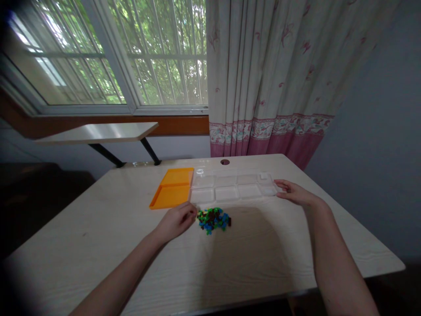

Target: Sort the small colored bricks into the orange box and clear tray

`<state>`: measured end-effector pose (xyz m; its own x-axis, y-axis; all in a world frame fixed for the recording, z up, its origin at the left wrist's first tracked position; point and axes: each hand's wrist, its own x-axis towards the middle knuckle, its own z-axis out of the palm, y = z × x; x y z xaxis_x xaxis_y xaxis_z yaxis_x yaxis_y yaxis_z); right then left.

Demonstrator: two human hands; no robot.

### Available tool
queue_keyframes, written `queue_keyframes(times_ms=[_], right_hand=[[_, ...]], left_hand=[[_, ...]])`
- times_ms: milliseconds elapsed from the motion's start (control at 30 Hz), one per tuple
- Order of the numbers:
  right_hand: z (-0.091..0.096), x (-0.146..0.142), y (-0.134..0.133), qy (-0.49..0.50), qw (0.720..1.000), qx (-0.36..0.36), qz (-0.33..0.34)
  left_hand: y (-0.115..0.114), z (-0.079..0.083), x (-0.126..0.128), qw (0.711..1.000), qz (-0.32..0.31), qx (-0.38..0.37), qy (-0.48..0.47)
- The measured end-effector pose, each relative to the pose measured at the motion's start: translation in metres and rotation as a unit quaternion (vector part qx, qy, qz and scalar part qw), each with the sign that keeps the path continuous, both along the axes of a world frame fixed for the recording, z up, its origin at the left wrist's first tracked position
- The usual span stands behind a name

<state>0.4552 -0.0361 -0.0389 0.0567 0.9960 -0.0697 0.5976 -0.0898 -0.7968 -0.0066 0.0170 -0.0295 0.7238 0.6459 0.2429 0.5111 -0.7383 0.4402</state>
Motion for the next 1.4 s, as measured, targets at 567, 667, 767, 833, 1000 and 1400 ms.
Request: queue_keyframes(times_ms=[567,667,767,833,1000,1400], right_hand=[[0.034,-0.174,0.005,-0.255,0.929,0.144,0.224],[0.041,-0.154,0.005,-0.269,0.936,0.153,0.165],[0.047,-0.111,0.009,-0.264,0.945,0.184,0.064],[0.045,-0.081,0.011,-0.266,0.945,0.189,0.024],[0.024,-0.035,0.011,-0.234,0.964,0.128,0.012],[0.007,-0.026,0.011,-0.165,0.986,0.007,0.027]], left_hand=[[0.002,-0.002,-0.002,0.999,0.031,0.005,0.008],[0.002,-0.002,-0.002,1.0,0.027,0.004,0.011],[0.002,-0.002,-0.002,1.0,0.027,0.001,0.006],[0.002,-0.002,-0.002,1.0,0.025,0.0,0.003],[0.002,-0.001,-0.002,1.0,0.023,-0.004,0.011],[0.002,-0.001,-0.002,1.0,0.028,0.001,0.004]])
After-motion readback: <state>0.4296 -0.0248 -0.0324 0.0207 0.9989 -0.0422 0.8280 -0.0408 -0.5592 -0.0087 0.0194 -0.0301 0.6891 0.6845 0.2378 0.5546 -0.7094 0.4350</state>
